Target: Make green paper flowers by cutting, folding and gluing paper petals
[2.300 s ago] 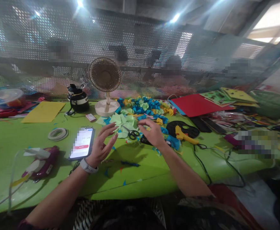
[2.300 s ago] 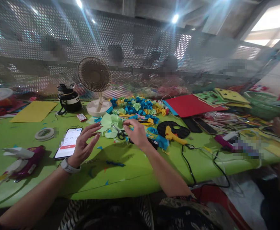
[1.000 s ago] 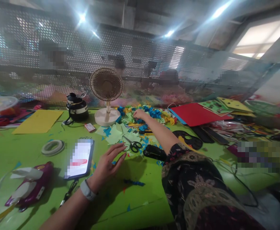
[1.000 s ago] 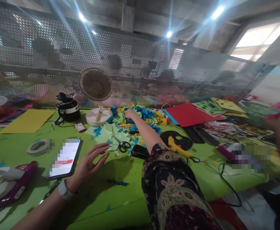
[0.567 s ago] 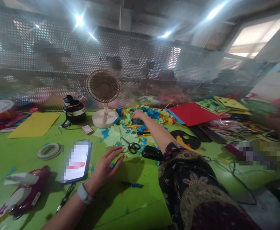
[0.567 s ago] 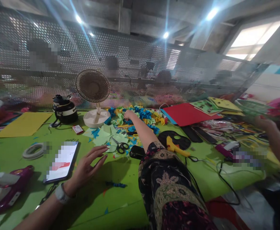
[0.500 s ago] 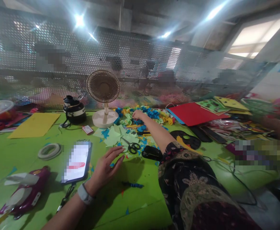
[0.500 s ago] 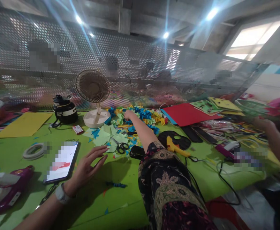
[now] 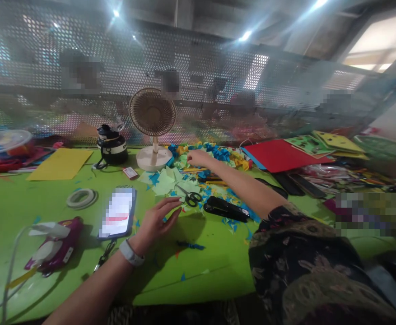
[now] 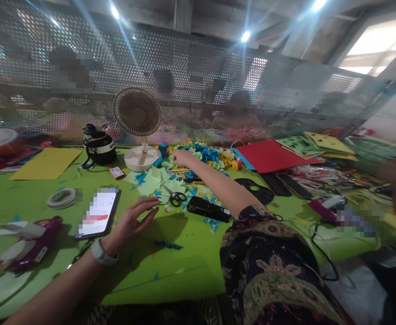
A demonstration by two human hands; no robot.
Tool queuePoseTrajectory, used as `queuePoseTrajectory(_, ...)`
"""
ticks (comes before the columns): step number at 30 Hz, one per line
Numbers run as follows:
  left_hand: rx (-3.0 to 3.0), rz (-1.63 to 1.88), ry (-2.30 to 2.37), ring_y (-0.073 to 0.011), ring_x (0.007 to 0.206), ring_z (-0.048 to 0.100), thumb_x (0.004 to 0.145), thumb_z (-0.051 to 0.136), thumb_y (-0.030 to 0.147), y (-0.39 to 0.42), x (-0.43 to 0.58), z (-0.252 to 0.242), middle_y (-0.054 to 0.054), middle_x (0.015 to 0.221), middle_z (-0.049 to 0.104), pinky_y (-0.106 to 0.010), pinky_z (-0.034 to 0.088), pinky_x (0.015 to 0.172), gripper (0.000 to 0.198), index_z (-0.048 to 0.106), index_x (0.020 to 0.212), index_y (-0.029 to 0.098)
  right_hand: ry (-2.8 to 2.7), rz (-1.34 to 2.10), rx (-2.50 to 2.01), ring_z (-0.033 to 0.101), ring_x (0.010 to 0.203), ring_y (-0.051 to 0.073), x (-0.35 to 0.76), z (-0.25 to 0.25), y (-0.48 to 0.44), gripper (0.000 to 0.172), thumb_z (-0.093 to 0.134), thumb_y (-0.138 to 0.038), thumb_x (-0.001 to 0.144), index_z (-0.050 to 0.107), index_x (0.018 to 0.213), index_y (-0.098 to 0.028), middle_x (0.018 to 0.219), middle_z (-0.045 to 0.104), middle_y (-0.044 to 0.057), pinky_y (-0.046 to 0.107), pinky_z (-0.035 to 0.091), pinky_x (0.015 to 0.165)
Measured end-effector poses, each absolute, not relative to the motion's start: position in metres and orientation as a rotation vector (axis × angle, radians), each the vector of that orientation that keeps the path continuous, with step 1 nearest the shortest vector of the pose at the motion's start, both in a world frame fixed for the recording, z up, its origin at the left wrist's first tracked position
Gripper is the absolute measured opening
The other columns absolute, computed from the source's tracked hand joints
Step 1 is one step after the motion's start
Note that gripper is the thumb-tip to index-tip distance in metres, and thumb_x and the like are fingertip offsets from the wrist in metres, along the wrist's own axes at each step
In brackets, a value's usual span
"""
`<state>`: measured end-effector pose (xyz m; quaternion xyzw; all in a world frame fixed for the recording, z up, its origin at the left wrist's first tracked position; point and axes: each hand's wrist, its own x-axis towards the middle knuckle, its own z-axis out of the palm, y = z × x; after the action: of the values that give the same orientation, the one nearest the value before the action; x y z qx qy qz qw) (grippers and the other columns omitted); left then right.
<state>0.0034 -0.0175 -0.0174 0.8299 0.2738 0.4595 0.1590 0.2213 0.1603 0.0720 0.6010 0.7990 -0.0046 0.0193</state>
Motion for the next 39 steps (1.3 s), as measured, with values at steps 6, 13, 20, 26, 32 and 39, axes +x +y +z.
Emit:
queuePoseTrajectory(6, 2.384, 1.301, 0.788, -0.0205, 0.101, 0.069, 0.090, 0.055, 0.015, -0.016, 0.003, -0.022, -0.011, 0.114, 0.070, -0.033, 0.058, 0.086, 0.021, 0.066, 0.108, 0.019, 2.560, -0.037, 1.673, 0.066, 0.095, 0.022, 0.177, 0.065, 0.134, 0.040, 0.060, -0.054, 0.083, 0.071, 0.101, -0.021, 0.105, 0.073, 0.006, 0.023, 0.043, 0.066)
queuePoseTrajectory(13, 2.397, 1.315, 0.793, -0.0201, 0.099, 0.070, 0.090, 0.055, 0.015, -0.016, 0.004, -0.020, -0.011, 0.111, 0.071, -0.032, 0.058, 0.085, 0.019, 0.067, 0.104, 0.020, 2.481, 0.082, 1.716, 0.065, 0.103, 0.032, 0.148, 0.053, 0.121, 0.049, 0.058, -0.050, 0.084, 0.066, 0.110, -0.011, 0.114, 0.069, 0.020, 0.033, 0.049, 0.076)
queuePoseTrajectory(20, 2.413, 1.297, 0.803, -0.0193, 0.096, 0.071, 0.091, 0.055, 0.019, -0.015, 0.003, -0.020, -0.009, 0.107, 0.072, -0.032, 0.059, 0.081, 0.019, 0.067, 0.106, 0.020, 2.402, -0.048, 1.561, 0.065, 0.099, 0.025, 0.180, 0.064, 0.113, 0.033, 0.066, -0.042, 0.081, 0.071, 0.104, -0.017, 0.110, 0.071, 0.011, 0.026, 0.045, 0.071)
queuePoseTrajectory(26, 2.415, 1.238, 0.846, -0.0204, 0.098, 0.070, 0.092, 0.054, 0.022, -0.017, 0.002, -0.020, -0.009, 0.109, 0.072, -0.034, 0.059, 0.084, 0.021, 0.066, 0.109, 0.020, 2.376, -0.153, 1.484, 0.064, 0.095, 0.022, 0.208, 0.057, 0.103, 0.049, 0.079, -0.031, 0.070, 0.067, 0.115, -0.016, 0.114, 0.070, 0.009, 0.023, 0.039, 0.062)
queuePoseTrajectory(32, 2.384, 1.171, 0.859, -0.0210, 0.101, 0.069, 0.093, 0.053, 0.024, -0.018, 0.002, -0.022, -0.010, 0.111, 0.071, -0.037, 0.057, 0.088, 0.022, 0.066, 0.111, 0.020, 2.434, -0.189, 1.592, 0.064, 0.089, 0.019, 0.215, 0.049, 0.099, 0.022, 0.069, -0.025, 0.079, 0.073, 0.099, -0.018, 0.104, 0.072, 0.006, 0.023, 0.035, 0.058)
queuePoseTrajectory(39, 2.363, 1.181, 0.904, -0.0217, 0.099, 0.070, 0.092, 0.055, 0.025, -0.016, 0.001, -0.022, -0.009, 0.111, 0.071, -0.036, 0.057, 0.088, 0.022, 0.069, 0.108, 0.022, 2.606, -0.195, 1.821, 0.062, 0.081, 0.017, 0.234, 0.055, 0.102, 0.014, 0.064, -0.027, 0.083, 0.073, 0.084, -0.016, 0.092, 0.072, 0.007, 0.023, 0.035, 0.060)
